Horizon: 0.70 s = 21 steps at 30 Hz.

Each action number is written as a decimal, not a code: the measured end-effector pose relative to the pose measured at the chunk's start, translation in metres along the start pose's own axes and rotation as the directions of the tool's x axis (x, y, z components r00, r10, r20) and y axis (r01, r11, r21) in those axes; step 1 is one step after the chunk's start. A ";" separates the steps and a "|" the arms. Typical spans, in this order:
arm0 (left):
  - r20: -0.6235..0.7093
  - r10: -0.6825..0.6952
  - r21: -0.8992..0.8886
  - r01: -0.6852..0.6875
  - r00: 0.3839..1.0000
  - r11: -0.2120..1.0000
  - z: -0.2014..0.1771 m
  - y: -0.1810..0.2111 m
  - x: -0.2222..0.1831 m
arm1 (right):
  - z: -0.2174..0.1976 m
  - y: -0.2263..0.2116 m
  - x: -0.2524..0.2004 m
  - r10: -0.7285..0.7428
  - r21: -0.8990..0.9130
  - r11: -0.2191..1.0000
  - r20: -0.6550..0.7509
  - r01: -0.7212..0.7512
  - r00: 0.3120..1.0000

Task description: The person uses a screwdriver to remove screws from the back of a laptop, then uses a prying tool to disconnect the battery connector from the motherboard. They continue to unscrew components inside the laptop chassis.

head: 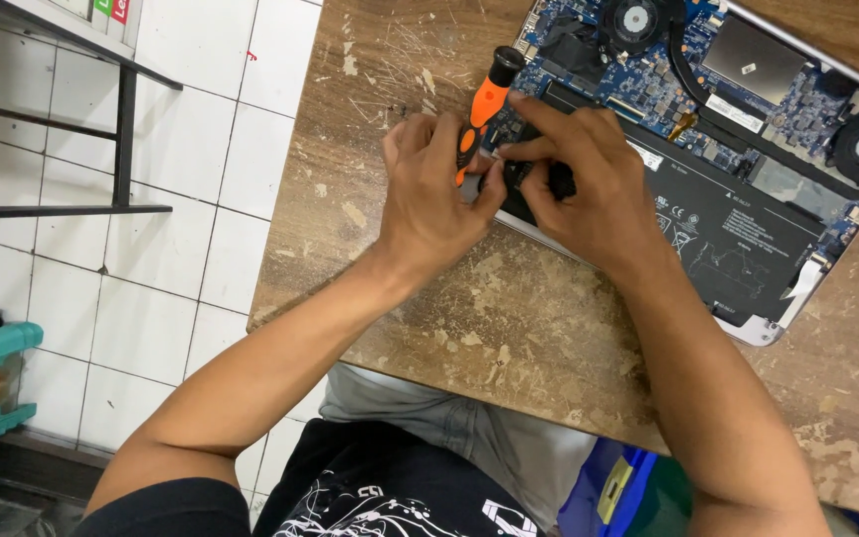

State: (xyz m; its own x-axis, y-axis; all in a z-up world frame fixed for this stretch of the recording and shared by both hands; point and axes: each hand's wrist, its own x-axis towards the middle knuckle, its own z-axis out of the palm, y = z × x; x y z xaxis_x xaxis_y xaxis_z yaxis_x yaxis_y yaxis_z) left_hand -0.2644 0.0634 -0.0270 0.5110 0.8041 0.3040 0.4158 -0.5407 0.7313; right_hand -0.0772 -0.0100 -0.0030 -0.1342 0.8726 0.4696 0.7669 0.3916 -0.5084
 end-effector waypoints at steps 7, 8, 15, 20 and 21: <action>-0.009 0.035 -0.021 -0.035 0.999 0.999 -0.002 0.001 0.002 | -0.001 -0.001 0.001 0.006 0.009 1.000 -0.009 -0.006 1.000; 0.017 0.007 -0.021 -0.007 1.000 1.000 -0.002 0.002 0.002 | -0.001 -0.001 0.001 -0.001 0.006 1.000 -0.017 0.002 1.000; -0.023 0.089 -0.004 -0.089 0.996 0.996 -0.001 0.000 0.001 | -0.001 -0.003 0.003 -0.019 -0.001 1.000 -0.022 0.019 1.000; 0.013 0.054 0.028 -0.055 0.998 0.998 -0.001 0.001 0.001 | 0.000 -0.001 0.002 -0.042 -0.023 0.999 -0.002 0.042 0.999; -0.012 0.102 0.033 -0.102 0.995 0.994 -0.001 0.001 0.001 | -0.001 -0.001 0.003 -0.052 -0.027 0.998 0.016 0.053 0.999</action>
State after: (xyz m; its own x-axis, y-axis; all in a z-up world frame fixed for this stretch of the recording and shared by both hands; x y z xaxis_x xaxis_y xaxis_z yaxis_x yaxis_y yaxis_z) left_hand -0.2640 0.0642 -0.0256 0.5419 0.7474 0.3843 0.3865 -0.6276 0.6758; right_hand -0.0779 -0.0086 -0.0002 -0.1842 0.8555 0.4840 0.7753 0.4291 -0.4634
